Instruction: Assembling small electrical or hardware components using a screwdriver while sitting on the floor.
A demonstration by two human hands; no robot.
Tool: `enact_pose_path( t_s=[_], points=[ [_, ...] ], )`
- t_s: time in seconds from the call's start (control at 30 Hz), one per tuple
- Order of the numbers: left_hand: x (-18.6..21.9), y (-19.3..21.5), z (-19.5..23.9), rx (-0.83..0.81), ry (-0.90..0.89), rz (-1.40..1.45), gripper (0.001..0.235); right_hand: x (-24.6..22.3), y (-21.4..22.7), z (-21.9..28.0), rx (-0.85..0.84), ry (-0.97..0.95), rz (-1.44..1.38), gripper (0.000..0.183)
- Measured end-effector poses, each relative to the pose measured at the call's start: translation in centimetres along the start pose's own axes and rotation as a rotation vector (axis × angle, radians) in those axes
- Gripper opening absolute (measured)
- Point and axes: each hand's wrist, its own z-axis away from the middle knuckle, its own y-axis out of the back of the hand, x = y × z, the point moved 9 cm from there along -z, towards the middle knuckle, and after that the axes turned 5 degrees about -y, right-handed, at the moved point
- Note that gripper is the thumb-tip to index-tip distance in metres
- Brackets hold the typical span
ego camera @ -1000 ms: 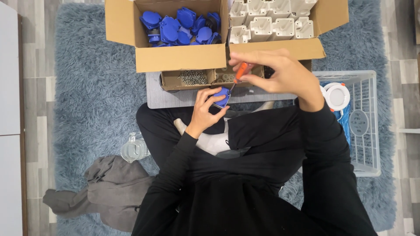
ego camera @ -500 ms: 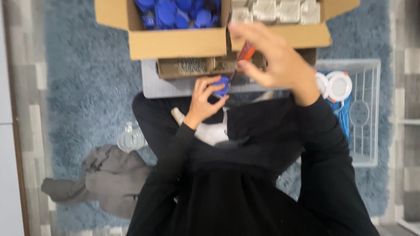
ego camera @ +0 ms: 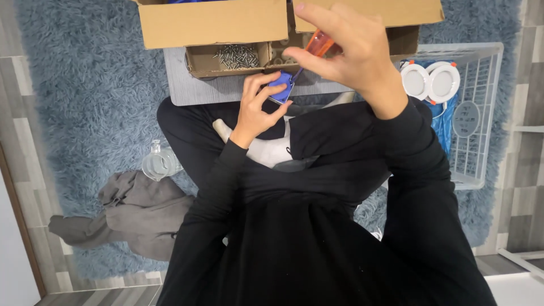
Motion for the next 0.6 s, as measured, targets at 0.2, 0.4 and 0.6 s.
enact_pose_path(
  t_s=[0.2,0.4,0.6],
  points=[
    [-0.2,-0.1,0.1,0.009,0.0,0.001,0.039,-0.5,0.9,-0.4,-0.241,-0.043,-0.186,0.075],
    [-0.3,-0.2,0.2,0.002,0.013,0.011,0.039,-1.0,1.4,-1.3,-0.336,-0.079,-0.454,0.07],
    [-0.3,-0.2,0.1,-0.002,0.013,0.013,0.039,-0.6,0.7,-0.4,-0.118,-0.017,-0.137,0.053]
  ],
)
